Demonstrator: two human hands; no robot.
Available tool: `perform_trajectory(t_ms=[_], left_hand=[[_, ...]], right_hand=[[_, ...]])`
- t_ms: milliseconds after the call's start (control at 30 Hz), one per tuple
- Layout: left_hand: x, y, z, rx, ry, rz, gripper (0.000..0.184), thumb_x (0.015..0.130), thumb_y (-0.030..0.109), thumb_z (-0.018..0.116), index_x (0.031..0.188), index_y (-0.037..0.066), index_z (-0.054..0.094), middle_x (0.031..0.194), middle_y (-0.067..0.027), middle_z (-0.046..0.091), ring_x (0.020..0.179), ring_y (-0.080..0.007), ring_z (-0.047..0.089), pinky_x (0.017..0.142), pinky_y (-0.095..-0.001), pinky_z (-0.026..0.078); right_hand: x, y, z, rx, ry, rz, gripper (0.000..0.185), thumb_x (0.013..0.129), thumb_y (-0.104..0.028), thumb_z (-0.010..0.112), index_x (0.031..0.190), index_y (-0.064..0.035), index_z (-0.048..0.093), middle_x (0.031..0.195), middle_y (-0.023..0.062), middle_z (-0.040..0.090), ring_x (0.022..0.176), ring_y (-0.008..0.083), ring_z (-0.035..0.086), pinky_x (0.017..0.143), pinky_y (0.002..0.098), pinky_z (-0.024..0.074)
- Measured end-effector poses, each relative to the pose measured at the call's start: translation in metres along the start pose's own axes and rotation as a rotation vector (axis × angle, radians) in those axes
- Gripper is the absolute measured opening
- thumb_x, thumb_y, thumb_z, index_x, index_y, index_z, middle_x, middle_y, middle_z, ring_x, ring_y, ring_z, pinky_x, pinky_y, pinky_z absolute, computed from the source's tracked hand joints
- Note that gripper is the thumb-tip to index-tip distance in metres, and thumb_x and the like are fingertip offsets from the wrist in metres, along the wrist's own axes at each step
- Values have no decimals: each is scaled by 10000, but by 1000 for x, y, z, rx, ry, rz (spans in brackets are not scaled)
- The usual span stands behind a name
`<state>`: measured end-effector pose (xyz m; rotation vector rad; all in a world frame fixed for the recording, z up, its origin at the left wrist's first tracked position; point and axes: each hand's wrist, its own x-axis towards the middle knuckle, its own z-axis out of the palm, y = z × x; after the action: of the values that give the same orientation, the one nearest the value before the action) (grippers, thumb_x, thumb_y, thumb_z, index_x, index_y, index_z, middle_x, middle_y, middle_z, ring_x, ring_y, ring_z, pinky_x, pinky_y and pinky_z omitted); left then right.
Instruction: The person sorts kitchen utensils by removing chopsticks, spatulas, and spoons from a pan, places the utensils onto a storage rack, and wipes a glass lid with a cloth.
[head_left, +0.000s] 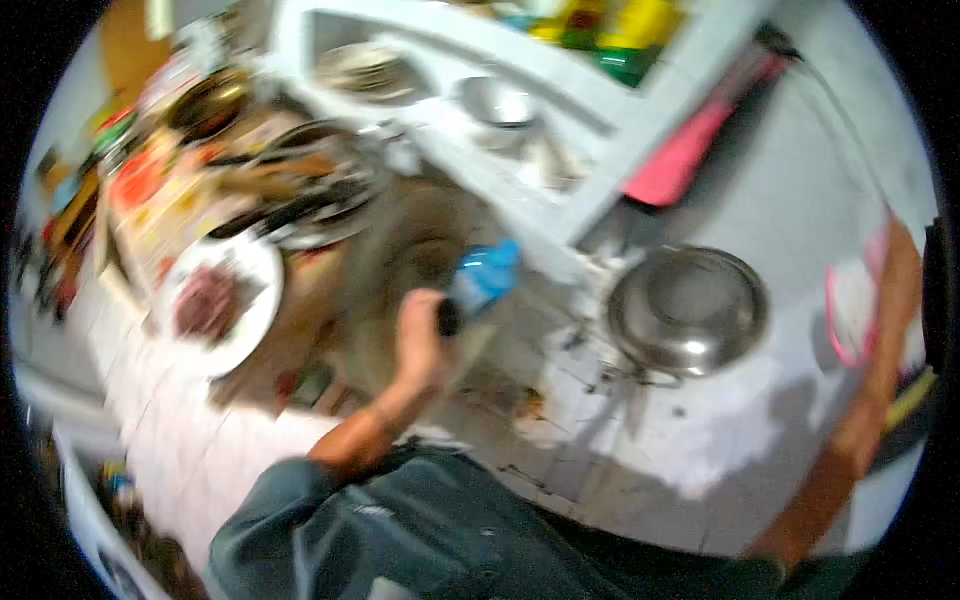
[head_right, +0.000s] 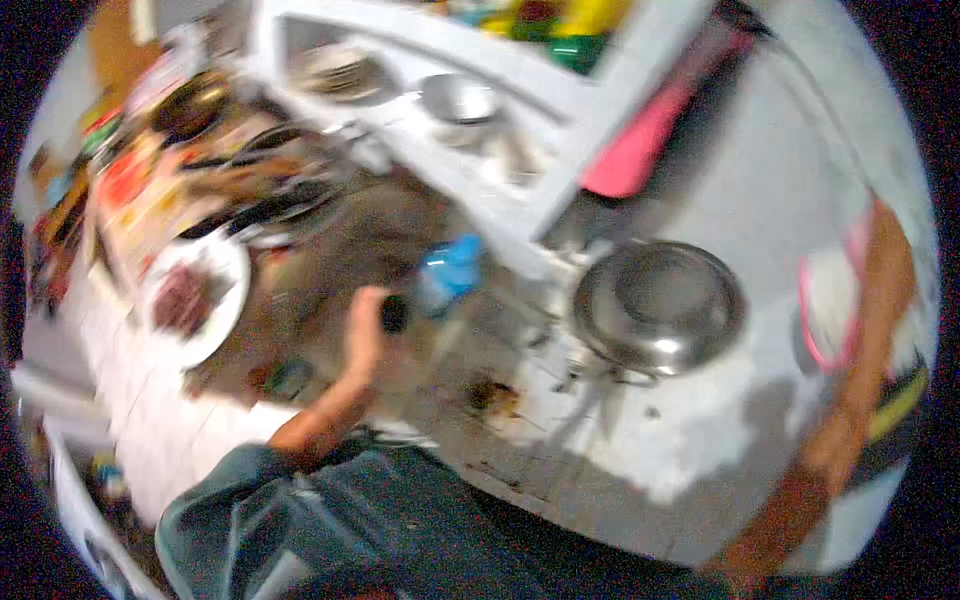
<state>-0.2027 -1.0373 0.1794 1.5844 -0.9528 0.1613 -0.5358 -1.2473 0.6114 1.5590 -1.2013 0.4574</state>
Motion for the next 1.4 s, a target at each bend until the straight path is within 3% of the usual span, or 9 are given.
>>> perform_trajectory(t_ms=[67, 233, 500, 633, 833, 900, 1033, 1133, 1400], left_hand=[[-2, -6, 5, -25, -38, -38, 228, 710, 52, 602, 920, 55, 513, 934, -123, 507, 880, -260, 500, 762, -345, 435], [0, 9, 12, -1075, 14, -762, 129, 935, 201, 460, 854, 104, 485, 745, 35, 449, 670, -49, 434, 598, -208, 389], [-2, 9, 7, -1234, 55, -650, 142, 939, 171, 448, 819, 99, 470, 745, 44, 452, 688, -44, 421, 615, -206, 372], [-1, -1, 1, -1128, 43, -558, 138, 941, 181, 457, 834, 98, 478, 744, 44, 462, 683, -39, 433, 605, -203, 379], [3, -12, -22, -1191, -54, -629, 143, 944, 194, 462, 850, 88, 478, 720, 40, 463, 638, -43, 425, 577, -203, 369], [4, -12, -31, -1193, -71, -629, 145, 945, 198, 460, 854, 86, 477, 723, 41, 457, 644, -41, 421, 581, -201, 365], [1, -3, -45, -1135, 2, -534, 246, 961, 211, 443, 769, 58, 441, 714, 32, 403, 670, -56, 382, 613, -225, 359], [-4, 1, -54, -1169, 33, -568, 245, 964, 222, 453, 788, 51, 468, 716, 26, 414, 664, -60, 382, 605, -226, 357], [-45, 25, -100, -1084, 94, -587, 223, 954, 230, 431, 827, 57, 488, 720, 19, 434, 667, -67, 396, 605, -222, 357]], right_hand=[[-5, -7, -4, -71, 45, -50, 382, 904, -416, 444, 897, -73, 610, 819, 170, 637, 724, 355, 591, 636, 467, 441], [0, -29, -31, -14, 117, -16, 373, 916, -350, 444, 823, -59, 659, 759, 161, 648, 687, 374, 601, 594, 482, 454], [-40, -44, -52, 113, 367, -212, 400, 885, -418, 480, 992, -87, 677, 983, 230, 623, 951, 338, 576, 838, 470, 409], [-134, -67, -13, 467, 323, -432, 297, 923, -67, 492, 1205, 5, 547, 1231, 162, 554, 1150, 274, 517, 1028, 375, 362], [-342, -240, -34, 1605, -1072, 425, 339, 946, -132, 456, 1229, 48, 504, 1255, 162, 535, 1170, 273, 499, 1011, 363, 356], [-413, -263, -11, 1769, -1292, 302, 434, 988, -278, 417, 1263, 52, 477, 1271, 189, 509, 1178, 249, 484, 1016, 336, 346], [-415, -289, -45, 1320, -976, 40, 499, 986, -389, 359, 1286, -8, 478, 1312, 148, 487, 1216, 256, 447, 1029, 386, 321], [-392, -282, -67, 1866, -1311, 733, 693, 935, -605, 272, 1311, -51, 451, 1310, 111, 484, 1174, 249, 456, 994, 432, 319], [-416, -302, -156, 2713, -1380, 945, 648, 907, -582, 404, 1205, -19, 519, 924, 139, 644, 802, 264, 615, 731, 361, 494]])
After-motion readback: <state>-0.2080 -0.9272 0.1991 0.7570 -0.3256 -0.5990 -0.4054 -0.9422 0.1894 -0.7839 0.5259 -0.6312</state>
